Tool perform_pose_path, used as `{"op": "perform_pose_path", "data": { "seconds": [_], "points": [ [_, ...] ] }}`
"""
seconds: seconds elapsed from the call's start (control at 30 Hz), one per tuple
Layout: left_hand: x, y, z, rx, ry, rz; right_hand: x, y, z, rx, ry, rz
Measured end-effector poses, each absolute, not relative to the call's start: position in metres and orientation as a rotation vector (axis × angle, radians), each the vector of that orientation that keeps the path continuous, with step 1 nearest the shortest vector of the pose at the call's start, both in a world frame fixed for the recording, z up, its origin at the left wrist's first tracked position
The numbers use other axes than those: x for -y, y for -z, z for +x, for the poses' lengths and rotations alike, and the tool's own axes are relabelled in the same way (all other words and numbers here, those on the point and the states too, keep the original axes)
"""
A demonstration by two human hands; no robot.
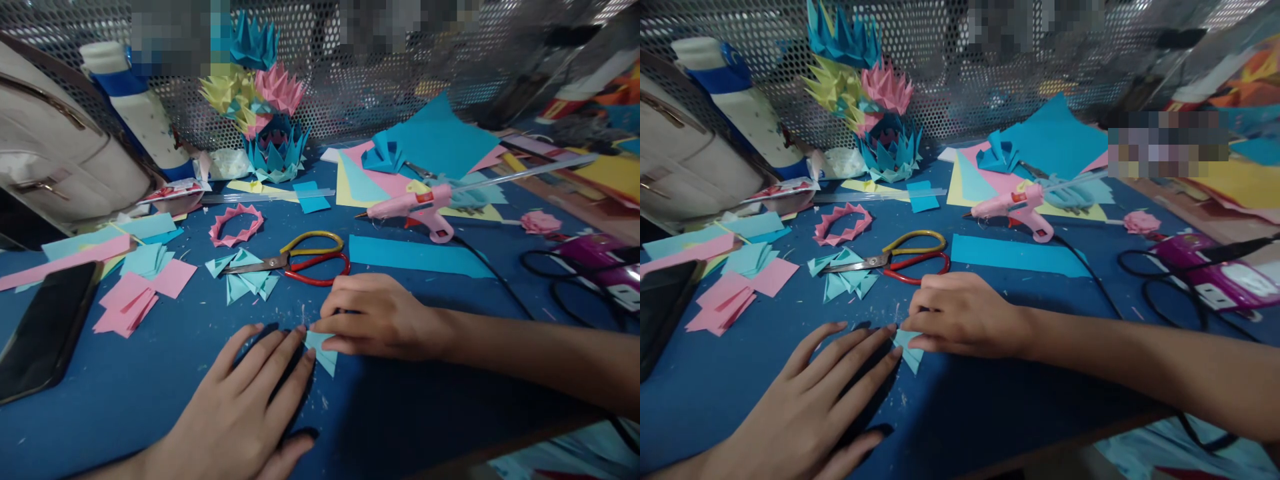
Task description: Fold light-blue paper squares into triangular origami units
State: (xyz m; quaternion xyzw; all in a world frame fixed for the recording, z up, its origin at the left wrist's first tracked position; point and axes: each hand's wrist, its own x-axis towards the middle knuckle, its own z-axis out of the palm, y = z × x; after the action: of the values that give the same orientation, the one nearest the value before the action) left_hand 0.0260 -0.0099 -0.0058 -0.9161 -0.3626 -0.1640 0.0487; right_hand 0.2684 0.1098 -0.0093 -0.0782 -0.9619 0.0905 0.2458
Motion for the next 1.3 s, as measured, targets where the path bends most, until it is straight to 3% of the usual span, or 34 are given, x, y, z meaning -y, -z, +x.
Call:
{"op": "perform_pose_path", "data": {
  "seconds": [0.33,1.3],
  "points": [
    [0.0102,0.0032,0.0271,1.12,0.504,-2.789,-0.1078,0.0039,0.2688,2.607,0.106,-0.092],
    [0.0122,0.0031,0.0277,1.129,0.537,-2.794,-0.1044,0.0016,0.2697,2.682,0.167,-0.078]
  ]
}}
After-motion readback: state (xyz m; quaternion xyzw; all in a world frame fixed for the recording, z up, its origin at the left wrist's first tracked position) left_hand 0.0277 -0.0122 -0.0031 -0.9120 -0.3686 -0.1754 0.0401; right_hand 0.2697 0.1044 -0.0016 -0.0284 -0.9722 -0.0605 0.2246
